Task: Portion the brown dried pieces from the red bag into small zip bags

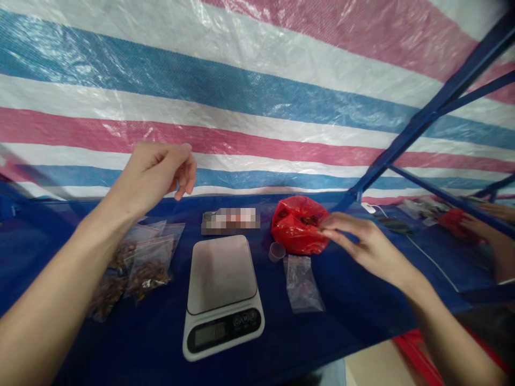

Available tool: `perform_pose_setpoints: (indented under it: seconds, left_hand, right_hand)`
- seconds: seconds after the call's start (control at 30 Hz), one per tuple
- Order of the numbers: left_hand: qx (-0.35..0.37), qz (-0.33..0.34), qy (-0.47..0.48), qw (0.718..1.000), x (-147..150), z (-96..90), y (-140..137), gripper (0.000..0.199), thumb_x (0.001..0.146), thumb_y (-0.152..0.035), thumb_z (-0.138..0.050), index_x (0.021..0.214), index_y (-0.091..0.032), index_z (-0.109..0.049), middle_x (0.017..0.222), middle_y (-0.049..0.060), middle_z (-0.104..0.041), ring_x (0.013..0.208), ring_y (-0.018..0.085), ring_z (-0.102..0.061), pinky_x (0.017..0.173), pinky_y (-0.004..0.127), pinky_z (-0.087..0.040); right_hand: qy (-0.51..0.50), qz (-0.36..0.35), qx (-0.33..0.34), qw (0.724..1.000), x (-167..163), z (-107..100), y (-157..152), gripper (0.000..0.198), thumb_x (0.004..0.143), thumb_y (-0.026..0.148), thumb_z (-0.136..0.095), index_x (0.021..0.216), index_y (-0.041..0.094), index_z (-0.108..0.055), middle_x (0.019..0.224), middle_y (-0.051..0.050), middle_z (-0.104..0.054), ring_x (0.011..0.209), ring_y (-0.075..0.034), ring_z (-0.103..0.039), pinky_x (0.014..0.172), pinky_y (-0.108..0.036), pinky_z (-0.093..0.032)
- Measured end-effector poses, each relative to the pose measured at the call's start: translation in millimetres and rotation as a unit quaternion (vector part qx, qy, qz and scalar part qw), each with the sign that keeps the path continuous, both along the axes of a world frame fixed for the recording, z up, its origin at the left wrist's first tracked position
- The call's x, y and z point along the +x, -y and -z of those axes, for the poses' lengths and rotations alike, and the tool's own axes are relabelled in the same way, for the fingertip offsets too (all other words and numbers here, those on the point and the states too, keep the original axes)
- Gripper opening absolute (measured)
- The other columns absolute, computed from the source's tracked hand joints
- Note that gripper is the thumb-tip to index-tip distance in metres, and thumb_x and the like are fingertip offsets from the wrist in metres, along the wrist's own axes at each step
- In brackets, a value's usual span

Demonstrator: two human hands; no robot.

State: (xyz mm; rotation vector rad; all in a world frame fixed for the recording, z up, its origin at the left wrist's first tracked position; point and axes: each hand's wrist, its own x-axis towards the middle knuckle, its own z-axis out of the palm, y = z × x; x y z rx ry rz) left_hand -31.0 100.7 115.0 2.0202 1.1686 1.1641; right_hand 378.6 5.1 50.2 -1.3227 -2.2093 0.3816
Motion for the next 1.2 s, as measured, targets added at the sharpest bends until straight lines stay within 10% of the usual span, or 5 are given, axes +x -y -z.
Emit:
perform_pose_setpoints:
  seconds: [0.3,0.8,1.2]
  left_hand:
    - [-0.007,-0.009,-0.033,0.999,-8.6,-1.7,1.5,0.055,0.1,-0.067,-0.043,0.062,-0.032,-0.063,0.055,-0.001,-0.065,0.052,0.017,-0.054,0.05,0.037,-0.043]
    - [0.05,0.046,0.019,0.997,-5.6,6.9,-13.8,0.058,0.108,-0.034,-0.046,0.056,-0.018,-0.065,0.048,0.0,-0.063,0.038,0.006,-0.055,0.042,0.021,-0.039]
    - [0.04,0.063,0.02,0.997,-3.6,6.9,-12.4,0.058,0.109,-0.031,-0.044,0.058,-0.017,-0.064,0.048,0.0,-0.064,0.038,0.005,-0.055,0.042,0.02,-0.037]
  right_hand:
    - [0.119,-0.025,0.013,0.992,20.8,30.3,-100.4,0.025,0.094,0.016,-0.059,0.092,0.025,-0.082,0.092,-0.008,-0.071,0.085,-0.024,-0.067,0.077,-0.035,-0.051]
    - [0.038,0.081,0.135,0.987,31.3,48.3,-100.6,0.017,0.098,0.025,-0.06,0.096,0.022,-0.077,0.087,-0.008,-0.066,0.084,-0.026,-0.063,0.081,-0.039,-0.048]
    - [-0.254,0.09,-0.023,0.963,28.5,54.4,-96.9,0.047,0.094,0.072,-0.063,0.088,0.027,-0.052,0.1,-0.001,-0.059,0.088,-0.02,-0.057,0.085,-0.033,-0.051]
